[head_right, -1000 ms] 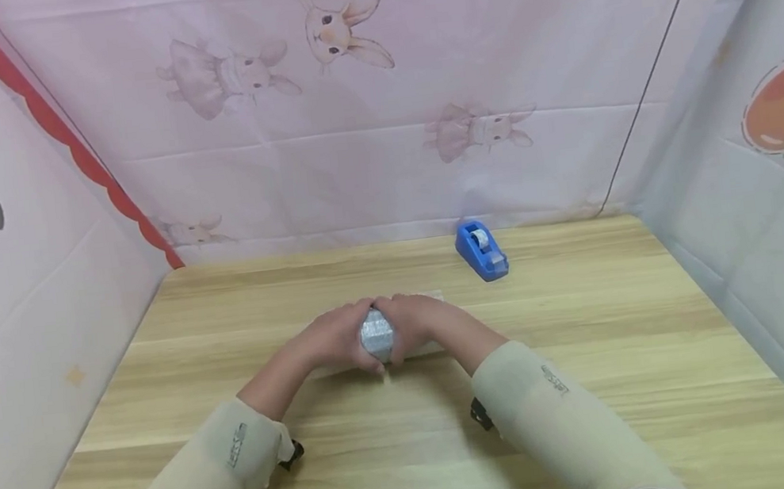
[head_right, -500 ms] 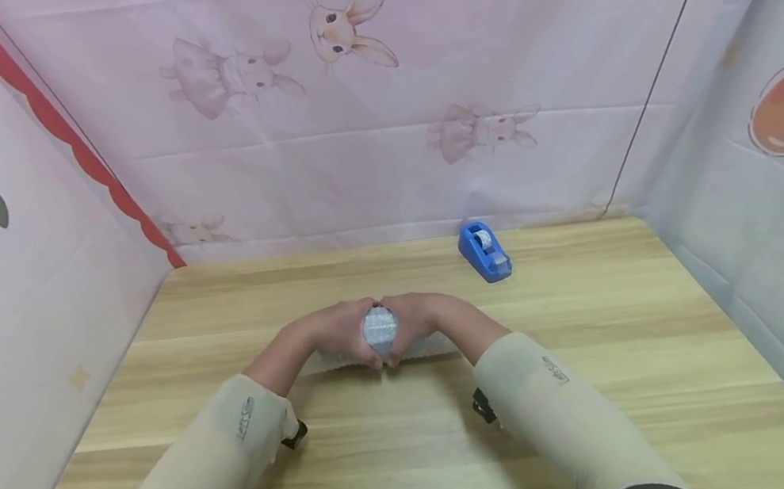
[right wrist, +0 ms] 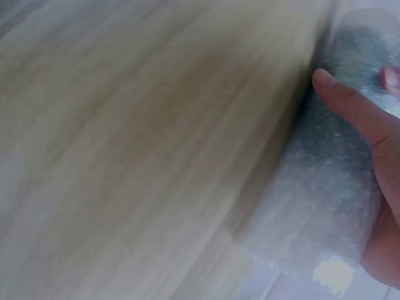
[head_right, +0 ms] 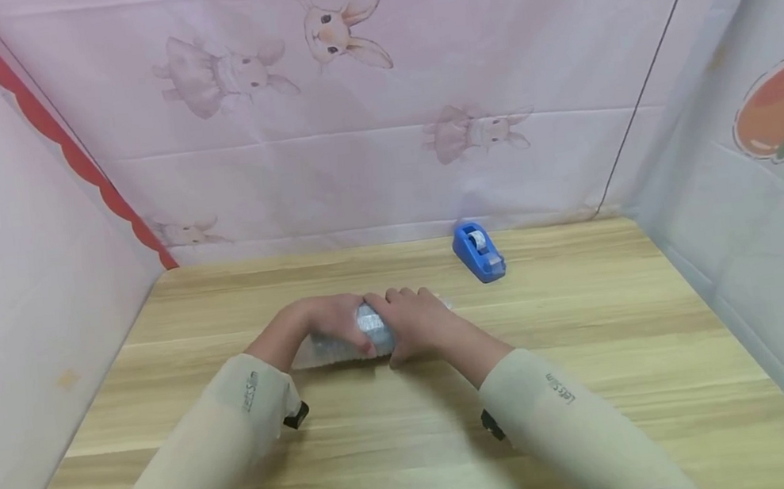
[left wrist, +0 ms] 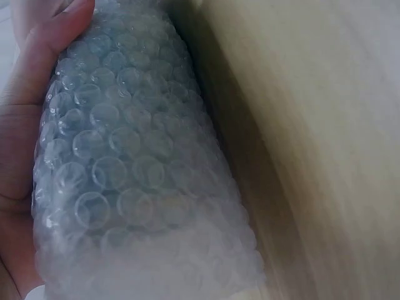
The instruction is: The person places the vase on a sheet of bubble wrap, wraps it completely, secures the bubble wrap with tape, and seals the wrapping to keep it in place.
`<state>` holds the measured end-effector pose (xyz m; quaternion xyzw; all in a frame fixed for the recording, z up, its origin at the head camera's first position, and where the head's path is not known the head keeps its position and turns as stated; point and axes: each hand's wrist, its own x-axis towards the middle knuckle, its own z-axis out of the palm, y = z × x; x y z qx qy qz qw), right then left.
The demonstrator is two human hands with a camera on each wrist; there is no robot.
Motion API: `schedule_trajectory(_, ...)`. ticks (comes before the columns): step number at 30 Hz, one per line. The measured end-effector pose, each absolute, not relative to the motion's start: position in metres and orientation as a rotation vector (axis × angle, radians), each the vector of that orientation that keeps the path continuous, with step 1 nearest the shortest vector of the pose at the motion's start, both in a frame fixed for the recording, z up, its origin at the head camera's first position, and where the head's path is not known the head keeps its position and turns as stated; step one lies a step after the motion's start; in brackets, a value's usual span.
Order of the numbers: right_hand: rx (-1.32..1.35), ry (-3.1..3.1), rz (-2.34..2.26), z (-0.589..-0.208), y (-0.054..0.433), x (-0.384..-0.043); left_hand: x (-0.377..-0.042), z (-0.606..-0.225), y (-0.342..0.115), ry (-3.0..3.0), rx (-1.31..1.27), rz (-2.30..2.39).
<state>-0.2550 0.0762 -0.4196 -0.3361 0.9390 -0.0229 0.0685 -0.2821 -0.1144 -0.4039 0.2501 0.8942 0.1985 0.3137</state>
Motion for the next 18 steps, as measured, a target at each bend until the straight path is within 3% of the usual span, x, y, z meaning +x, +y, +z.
schedule_trajectory(7, -0.995, 2.856, -0.120, -0.420, 0.072, -0.258, -0.281, -0.400, -0.117, 2.360, 0.625, 0.573)
schedule_trajectory(18, -0.995, 2.864, -0.126, -0.423, 0.073, -0.256, -0.247, -0.408, -0.112, 2.724, 0.539, 0.407)
